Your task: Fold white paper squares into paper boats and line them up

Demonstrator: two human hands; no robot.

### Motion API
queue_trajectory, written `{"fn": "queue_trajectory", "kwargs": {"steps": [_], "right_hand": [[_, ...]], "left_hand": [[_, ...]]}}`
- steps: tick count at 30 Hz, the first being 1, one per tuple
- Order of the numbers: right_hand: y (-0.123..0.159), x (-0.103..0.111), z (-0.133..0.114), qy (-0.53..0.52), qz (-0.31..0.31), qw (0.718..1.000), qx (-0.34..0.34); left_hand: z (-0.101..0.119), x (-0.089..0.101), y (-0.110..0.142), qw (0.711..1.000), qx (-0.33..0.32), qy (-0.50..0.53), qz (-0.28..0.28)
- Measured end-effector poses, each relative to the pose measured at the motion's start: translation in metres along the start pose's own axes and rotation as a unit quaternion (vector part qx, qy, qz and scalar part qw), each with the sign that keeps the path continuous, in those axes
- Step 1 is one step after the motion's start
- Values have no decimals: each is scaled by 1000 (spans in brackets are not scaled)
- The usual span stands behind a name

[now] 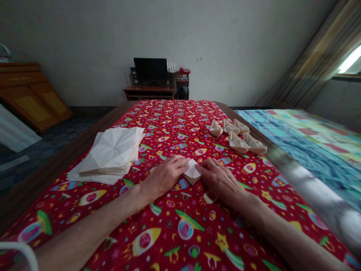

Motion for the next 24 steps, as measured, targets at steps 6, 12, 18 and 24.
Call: {"fn": "queue_trajectory", "kwargs": {"steps": [6, 12, 18, 24], "right_hand": [[2, 0, -2, 27, -24, 999, -6], [4, -1, -3, 31, -9, 999, -6], [8, 7, -9, 16, 47, 998, 34], [9, 11, -17, 1, 49, 996, 77]], "left_hand": [[6, 4, 5, 999, -25, 22, 18], [6, 1, 4, 999, -32, 26, -17], [3, -2, 4, 999, -36, 27, -8], [3, -2, 5, 999, -40, 26, -21]]}}
Point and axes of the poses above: each hand's wrist, its own y-axis away from the middle knuckle, its own x-axis out of the back of the hand, z = x × y, the point moved 7 cm from there along -y, towards the middle knuckle, and after that the axes turned 10 degrees about -x, right-handed, at the moved point
